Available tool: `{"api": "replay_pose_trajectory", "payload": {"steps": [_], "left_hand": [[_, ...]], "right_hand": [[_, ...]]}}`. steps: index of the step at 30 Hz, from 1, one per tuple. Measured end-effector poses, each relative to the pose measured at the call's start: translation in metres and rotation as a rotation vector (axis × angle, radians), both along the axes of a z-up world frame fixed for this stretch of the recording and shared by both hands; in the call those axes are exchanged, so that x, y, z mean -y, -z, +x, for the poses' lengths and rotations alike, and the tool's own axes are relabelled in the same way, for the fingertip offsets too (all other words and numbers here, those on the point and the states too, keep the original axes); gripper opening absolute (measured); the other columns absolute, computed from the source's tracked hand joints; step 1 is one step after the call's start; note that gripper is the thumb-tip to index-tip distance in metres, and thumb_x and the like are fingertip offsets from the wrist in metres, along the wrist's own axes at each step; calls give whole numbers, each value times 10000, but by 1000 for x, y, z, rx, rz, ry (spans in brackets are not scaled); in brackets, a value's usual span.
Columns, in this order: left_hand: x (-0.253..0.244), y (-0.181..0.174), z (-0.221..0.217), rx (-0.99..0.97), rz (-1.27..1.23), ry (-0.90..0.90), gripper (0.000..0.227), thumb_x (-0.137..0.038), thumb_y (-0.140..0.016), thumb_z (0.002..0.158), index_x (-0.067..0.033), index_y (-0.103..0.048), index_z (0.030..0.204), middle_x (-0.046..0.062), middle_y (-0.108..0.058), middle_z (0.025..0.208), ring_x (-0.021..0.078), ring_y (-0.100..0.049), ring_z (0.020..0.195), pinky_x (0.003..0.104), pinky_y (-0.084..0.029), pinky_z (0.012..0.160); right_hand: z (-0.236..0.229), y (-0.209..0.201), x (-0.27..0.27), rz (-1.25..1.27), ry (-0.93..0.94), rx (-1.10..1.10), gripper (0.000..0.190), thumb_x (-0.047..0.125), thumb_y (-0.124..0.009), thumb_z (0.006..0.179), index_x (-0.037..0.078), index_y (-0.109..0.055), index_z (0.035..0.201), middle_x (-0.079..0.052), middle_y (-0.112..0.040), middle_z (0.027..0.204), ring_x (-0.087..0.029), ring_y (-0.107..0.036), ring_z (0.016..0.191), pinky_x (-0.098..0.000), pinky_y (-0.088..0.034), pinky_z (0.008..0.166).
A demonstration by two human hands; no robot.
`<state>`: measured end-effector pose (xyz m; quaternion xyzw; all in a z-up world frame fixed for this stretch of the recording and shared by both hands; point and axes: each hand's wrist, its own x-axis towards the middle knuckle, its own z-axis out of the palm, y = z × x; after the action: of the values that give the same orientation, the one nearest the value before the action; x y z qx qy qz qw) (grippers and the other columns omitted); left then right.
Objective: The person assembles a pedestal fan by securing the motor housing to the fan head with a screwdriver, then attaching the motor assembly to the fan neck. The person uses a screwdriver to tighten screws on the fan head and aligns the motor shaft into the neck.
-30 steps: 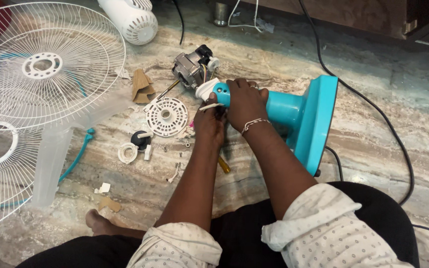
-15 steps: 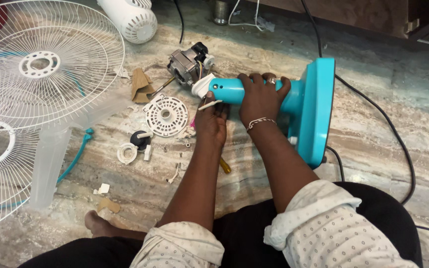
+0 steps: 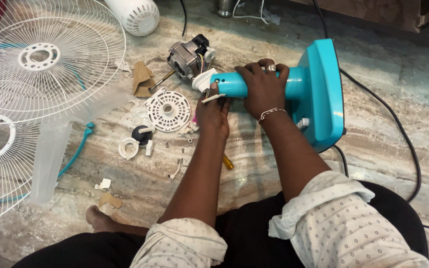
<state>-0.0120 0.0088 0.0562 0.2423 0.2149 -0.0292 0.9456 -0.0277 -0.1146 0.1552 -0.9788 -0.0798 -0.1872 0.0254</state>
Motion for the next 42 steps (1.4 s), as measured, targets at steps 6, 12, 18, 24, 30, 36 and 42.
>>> {"api": "replay_pose_trajectory", "payload": {"steps": [6,12,18,24,30,36,42], "left_hand": [[3,0,-23,31,-46,-101,454,-222,-768,887,-40,-600,1268,112,-688,1164,253,-698,1040,455,-614,932],[6,8,-32,56,-33,-76,403,-215,-741,933,-23,-612,1262,111,-696,1151,242,-694,1021,404,-597,902],[13,16,-41,76,-29,-73,403,-218,-747,944,-33,-587,1264,90,-679,1142,214,-680,1019,396,-594,908],[9,30,-44,97,-29,-47,444,-214,-737,926,-51,-533,1285,98,-674,1129,235,-684,1001,411,-611,915],[8,39,-46,178,-119,9,438,-185,-749,964,5,-515,1281,162,-650,1091,292,-674,952,474,-603,870],[8,47,-35,121,-59,-34,488,-108,-769,913,-30,-497,1311,133,-657,1169,254,-679,1030,417,-609,915],[12,60,-24,56,-14,-59,570,-126,-787,868,-24,-399,1273,163,-629,1182,276,-684,1032,463,-629,905]], "right_hand": [[0,-7,3,85,-77,-131,719,182,-817,567,284,-699,1269,4,-674,1267,-303,-516,1286,-548,-242,1031],[-4,-10,13,119,-103,-254,618,219,-790,716,299,-685,1320,-6,-654,1345,-242,-526,1280,-590,-210,1085],[-4,-27,21,232,-147,-377,660,152,-693,590,302,-721,1233,11,-673,1322,-239,-510,1293,-543,-194,1037],[-12,-34,10,489,-166,-282,332,71,-622,707,199,-812,947,-21,-811,1026,-214,-681,1071,-462,-345,1057],[-24,-21,-8,624,-132,-1068,211,53,-604,705,87,-812,713,-90,-769,680,-193,-735,598,-311,-599,590],[-59,3,-44,42,14,-1362,365,353,-695,855,7,-780,932,-170,-794,903,-255,-773,770,-406,-595,743],[-61,3,-59,-149,29,-1238,413,435,-810,777,127,-790,1052,-114,-753,1060,-297,-718,1009,-462,-545,907]]}}
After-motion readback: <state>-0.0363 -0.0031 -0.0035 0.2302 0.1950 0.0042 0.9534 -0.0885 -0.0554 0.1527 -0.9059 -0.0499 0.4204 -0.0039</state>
